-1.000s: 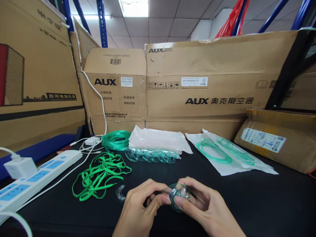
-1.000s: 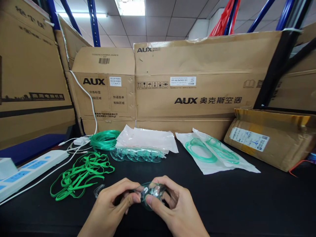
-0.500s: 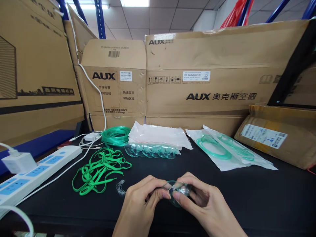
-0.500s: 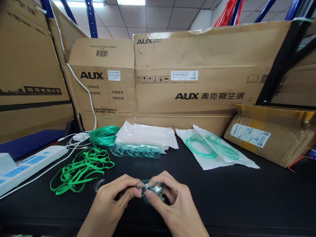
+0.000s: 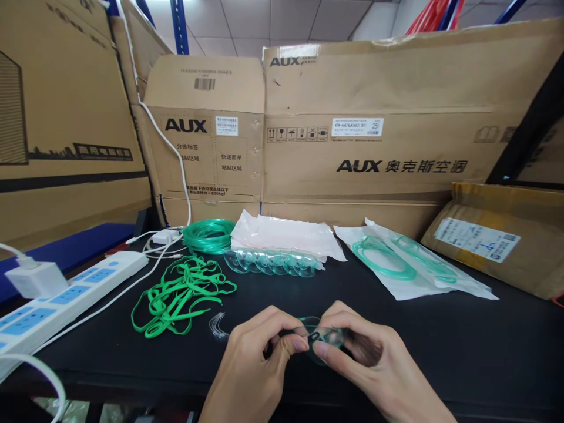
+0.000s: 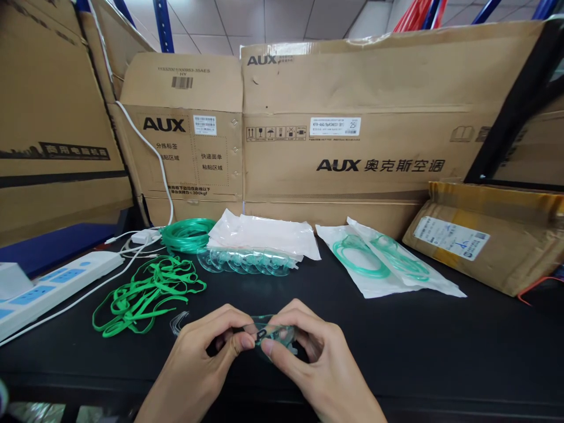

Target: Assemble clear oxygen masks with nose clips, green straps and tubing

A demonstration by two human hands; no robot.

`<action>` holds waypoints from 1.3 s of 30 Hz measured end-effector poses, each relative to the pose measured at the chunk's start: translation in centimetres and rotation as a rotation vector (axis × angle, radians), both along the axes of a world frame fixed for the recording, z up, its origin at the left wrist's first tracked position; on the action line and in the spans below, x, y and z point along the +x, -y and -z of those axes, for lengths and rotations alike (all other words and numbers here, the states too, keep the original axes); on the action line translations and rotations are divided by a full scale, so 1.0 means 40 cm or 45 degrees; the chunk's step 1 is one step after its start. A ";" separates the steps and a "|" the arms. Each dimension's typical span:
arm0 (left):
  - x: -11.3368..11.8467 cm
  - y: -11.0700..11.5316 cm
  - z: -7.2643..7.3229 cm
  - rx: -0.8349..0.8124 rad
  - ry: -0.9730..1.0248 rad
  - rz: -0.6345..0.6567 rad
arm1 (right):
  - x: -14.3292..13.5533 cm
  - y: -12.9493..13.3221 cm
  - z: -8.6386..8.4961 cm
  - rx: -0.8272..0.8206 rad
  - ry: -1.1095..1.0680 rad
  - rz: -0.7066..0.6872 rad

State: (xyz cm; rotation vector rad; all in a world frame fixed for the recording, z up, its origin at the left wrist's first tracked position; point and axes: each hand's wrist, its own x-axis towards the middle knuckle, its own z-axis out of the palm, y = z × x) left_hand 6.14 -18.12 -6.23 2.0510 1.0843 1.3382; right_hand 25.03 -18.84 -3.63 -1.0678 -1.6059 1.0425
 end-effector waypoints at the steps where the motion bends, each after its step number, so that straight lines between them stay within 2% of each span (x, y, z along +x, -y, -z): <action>1: -0.001 0.001 -0.003 -0.011 -0.014 0.006 | 0.001 -0.001 -0.001 -0.002 0.017 -0.004; 8: 0.001 0.012 -0.012 0.005 -0.032 0.032 | 0.003 0.000 -0.006 0.006 0.058 -0.028; 14: 0.006 0.019 -0.005 0.031 -0.022 -0.063 | 0.009 0.007 -0.004 0.027 0.085 -0.058; 22: 0.000 0.017 -0.006 0.112 -0.054 -0.038 | 0.006 0.015 -0.017 0.066 0.114 -0.141; 30: 0.002 0.019 -0.010 0.063 -0.041 0.006 | 0.004 0.009 -0.014 0.019 0.165 -0.096; 34: -0.004 0.020 -0.016 0.033 0.076 0.097 | 0.013 0.010 -0.008 -0.010 0.073 -0.127; 39: -0.013 0.020 -0.021 -0.080 0.277 0.203 | 0.010 0.021 -0.006 -0.072 -0.250 -0.117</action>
